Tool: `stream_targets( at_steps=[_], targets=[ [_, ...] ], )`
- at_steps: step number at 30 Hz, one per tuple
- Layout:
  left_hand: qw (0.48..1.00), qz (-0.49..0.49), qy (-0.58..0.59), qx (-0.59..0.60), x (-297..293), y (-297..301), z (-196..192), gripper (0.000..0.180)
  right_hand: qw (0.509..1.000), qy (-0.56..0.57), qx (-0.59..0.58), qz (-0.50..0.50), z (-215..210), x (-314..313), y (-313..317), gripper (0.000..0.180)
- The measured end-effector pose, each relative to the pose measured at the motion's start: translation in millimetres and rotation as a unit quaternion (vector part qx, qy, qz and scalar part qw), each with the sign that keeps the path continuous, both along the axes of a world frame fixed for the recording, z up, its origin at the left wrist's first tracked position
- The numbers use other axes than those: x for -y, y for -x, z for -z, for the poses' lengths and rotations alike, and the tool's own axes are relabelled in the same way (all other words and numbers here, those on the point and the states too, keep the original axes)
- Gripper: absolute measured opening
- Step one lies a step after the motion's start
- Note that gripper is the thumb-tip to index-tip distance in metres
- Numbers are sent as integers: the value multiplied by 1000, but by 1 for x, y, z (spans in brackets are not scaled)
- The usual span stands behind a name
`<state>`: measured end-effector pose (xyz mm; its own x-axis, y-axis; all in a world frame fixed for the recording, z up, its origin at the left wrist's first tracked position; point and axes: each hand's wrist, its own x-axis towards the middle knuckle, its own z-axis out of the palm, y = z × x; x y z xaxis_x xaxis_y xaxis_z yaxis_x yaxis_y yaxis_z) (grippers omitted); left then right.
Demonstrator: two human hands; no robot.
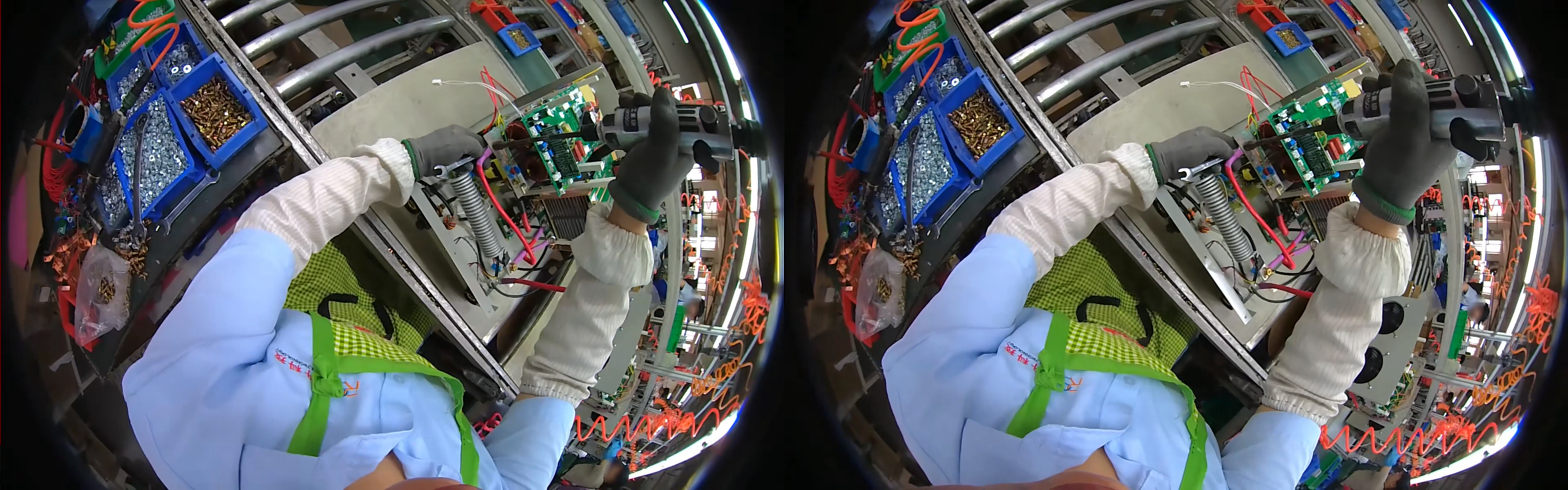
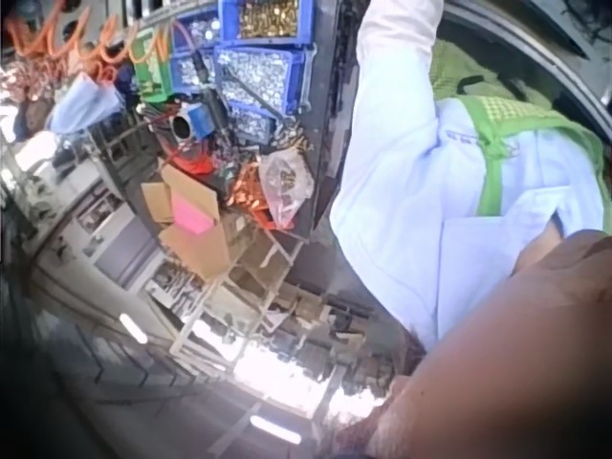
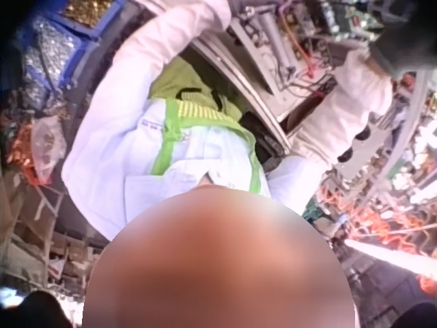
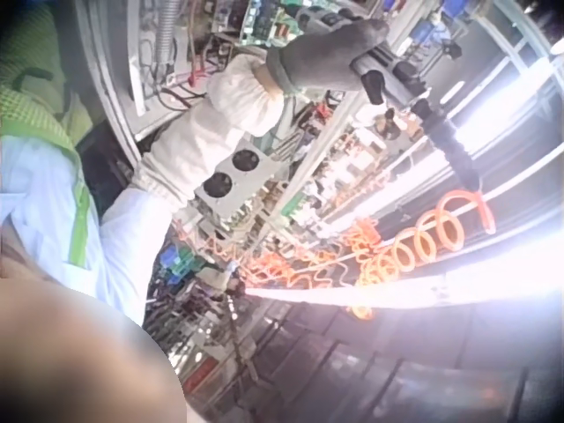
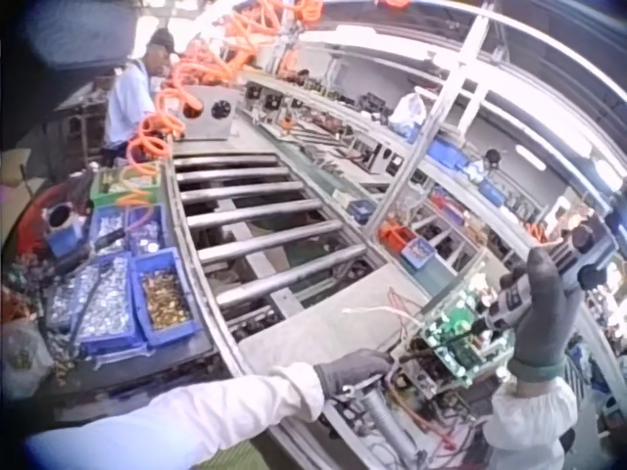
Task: The person assembles an electronic device on a workbench, using a wrench to tighten components and a power drill to secure parts. They handle various wires and small hardware items from nearby bins, connecting them to a circuit board and a metal chassis.
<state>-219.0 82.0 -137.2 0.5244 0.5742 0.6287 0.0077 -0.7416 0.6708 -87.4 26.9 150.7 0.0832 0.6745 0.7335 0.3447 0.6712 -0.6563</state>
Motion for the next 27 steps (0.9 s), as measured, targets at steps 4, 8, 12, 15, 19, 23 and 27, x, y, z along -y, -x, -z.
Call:
stream_targets(
  at_steps=[4,8,12,15,19,23,27],
  targets=[
    [999,-16,-33,-5,6,-1,-5,17,1000,-6,-22,6,4,1,3,26],
    [968,68,227,76,12,-7,-3,15,999,27,-21,10,3,6,6,28],
    [996,26,59,56,13,-9,-4,17,1000,21,-8,3,5,3,-1,27],
    [997,21,75,22,13,-8,-6,16,999,-15,-36,-5,8,2,7,22],
    [989,41,134,35,15,-13,0,17,999,29,-37,3,7,4,-3,19],
    [984,48,144,95,12,-21,8,18,999,28,-24,-9,7,3,-13,21],
    [991,32,120,44,16,-14,1,17,999,23,-32,-36,6,4,-3,19]
  ],
)
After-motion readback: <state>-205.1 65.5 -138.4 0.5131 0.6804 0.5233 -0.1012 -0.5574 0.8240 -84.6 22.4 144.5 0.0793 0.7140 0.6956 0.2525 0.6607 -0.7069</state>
